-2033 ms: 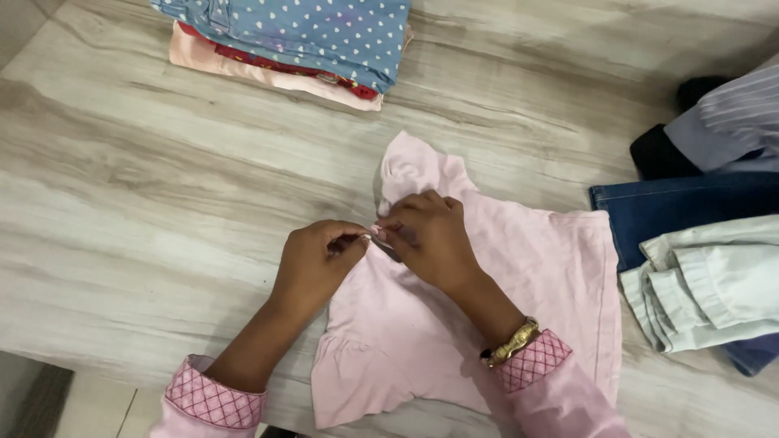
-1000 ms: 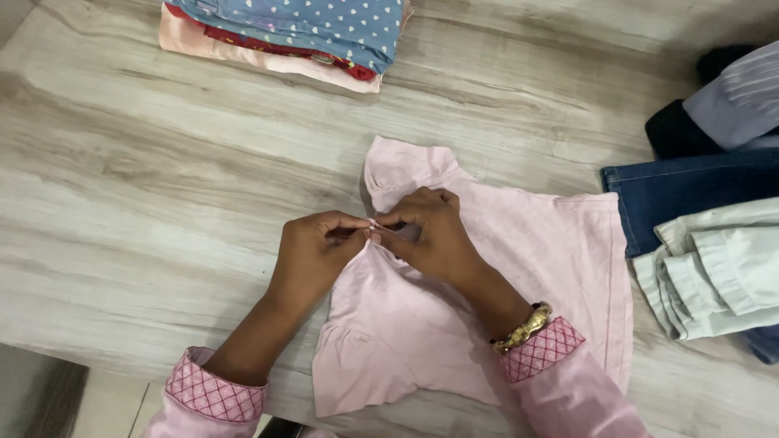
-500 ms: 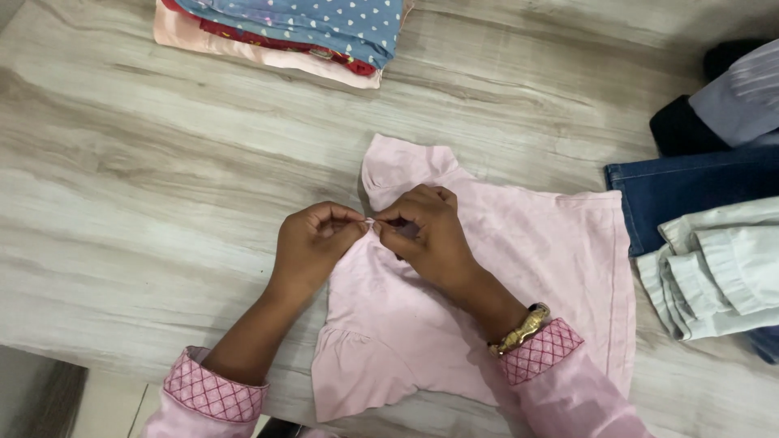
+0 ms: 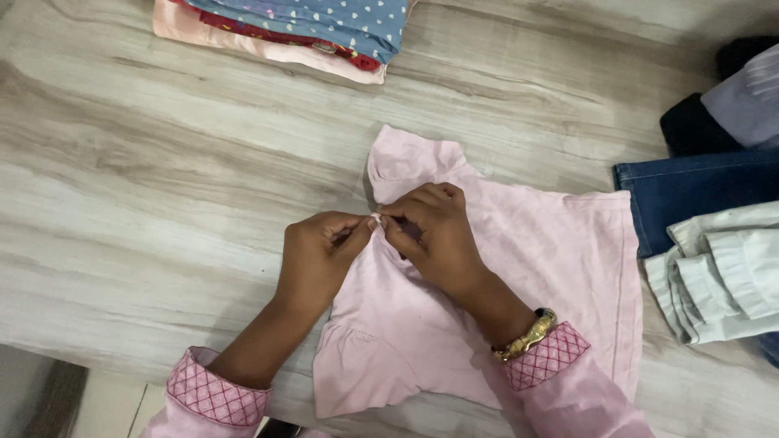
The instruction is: The person folds clean clothes on a table one at a time. They smooth out a red floral garment and fold it, fold a pair of blue polka-dot pants, fasten and fold a pink baby top, and spread out a purple floral garment to fold, placing finished items on a growing pile.
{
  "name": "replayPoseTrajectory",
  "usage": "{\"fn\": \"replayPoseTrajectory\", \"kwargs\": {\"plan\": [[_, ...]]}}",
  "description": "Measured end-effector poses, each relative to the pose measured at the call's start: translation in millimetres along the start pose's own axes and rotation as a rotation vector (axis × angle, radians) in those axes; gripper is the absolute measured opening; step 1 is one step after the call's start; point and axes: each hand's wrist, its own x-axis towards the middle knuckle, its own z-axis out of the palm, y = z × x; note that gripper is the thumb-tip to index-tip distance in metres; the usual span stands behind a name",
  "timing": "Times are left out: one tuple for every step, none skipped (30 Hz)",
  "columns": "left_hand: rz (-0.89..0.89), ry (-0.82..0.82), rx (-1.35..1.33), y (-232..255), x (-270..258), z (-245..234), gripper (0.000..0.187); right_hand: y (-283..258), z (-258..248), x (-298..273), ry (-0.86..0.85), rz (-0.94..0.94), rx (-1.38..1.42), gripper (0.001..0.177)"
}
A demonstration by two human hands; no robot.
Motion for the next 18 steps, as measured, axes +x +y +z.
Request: {"fn": "replayPoseTrajectory", "kwargs": {"plan": [[0.013,0.013,-0.025,-0.7,0.0,0.2,0.019,-0.4,-0.5,0.3,0.000,0.019,0.022,0.013],[0.012,0.011,-0.025,0.1,0.5,0.5,0.019,-0.5,-1.1,0.3,0.000,0.021,0.022,0.013],[-0.047,0.003,-0.057,0.9,0.8,0.6,0.019,-0.8,-1.5,0.4,-0.027,0.043,0.084,0.014],[-0.104,-0.004,-0.088,1.6,1.2,0.2,0.019,-1.1,-1.6,1.1,-0.054,0.063,0.146,0.016],[-0.104,-0.002,-0.088,1.2,1.5,-0.1,0.019,-0.9,-1.3,1.6,-0.055,0.062,0.146,0.016],[-0.112,-0.013,-0.090,0.8,1.7,-0.2,0.020,-0.6,-1.3,1.9,-0.048,0.067,0.146,0.015],[-0.119,-0.024,-0.092,0.4,2.0,-0.3,0.020,-0.3,-1.3,2.3,-0.042,0.072,0.146,0.014],[-0.120,-0.024,-0.092,1.0,2.3,-1.0,0.020,-0.7,-1.4,3.0,-0.042,0.073,0.147,0.014],[-0.118,-0.031,-0.088,1.6,2.6,-1.5,0.020,-1.0,-1.6,3.7,-0.040,0.051,0.176,0.016],[-0.115,-0.038,-0.083,2.3,2.8,-2.0,0.020,-1.3,-1.9,4.3,-0.038,0.028,0.206,0.018],[-0.116,-0.038,-0.084,1.4,2.4,-1.7,0.020,-0.3,-0.8,3.4,-0.039,0.028,0.206,0.018],[-0.114,-0.047,-0.099,0.6,2.2,-1.4,0.020,0.7,0.2,2.7,-0.050,0.049,0.171,0.014],[-0.112,-0.056,-0.114,-0.1,2.0,-1.1,0.019,1.8,1.1,1.9,-0.060,0.070,0.136,0.011],[-0.112,-0.055,-0.115,0.3,1.6,-0.8,0.019,2.6,1.5,1.6,-0.060,0.070,0.136,0.011],[-0.071,-0.043,-0.077,0.7,1.2,-0.3,0.019,3.6,1.9,1.2,-0.045,0.036,0.112,0.013],[-0.031,-0.032,-0.039,0.9,0.5,0.3,0.018,4.4,2.4,0.1,-0.030,0.004,0.088,0.015],[-0.032,-0.033,-0.039,1.0,-0.3,1.0,0.018,4.6,2.2,-0.1,-0.031,0.005,0.089,0.015],[-0.028,-0.035,-0.023,1.1,-0.7,1.6,0.018,4.8,2.2,0.0,-0.032,-0.002,0.081,0.016]]}}
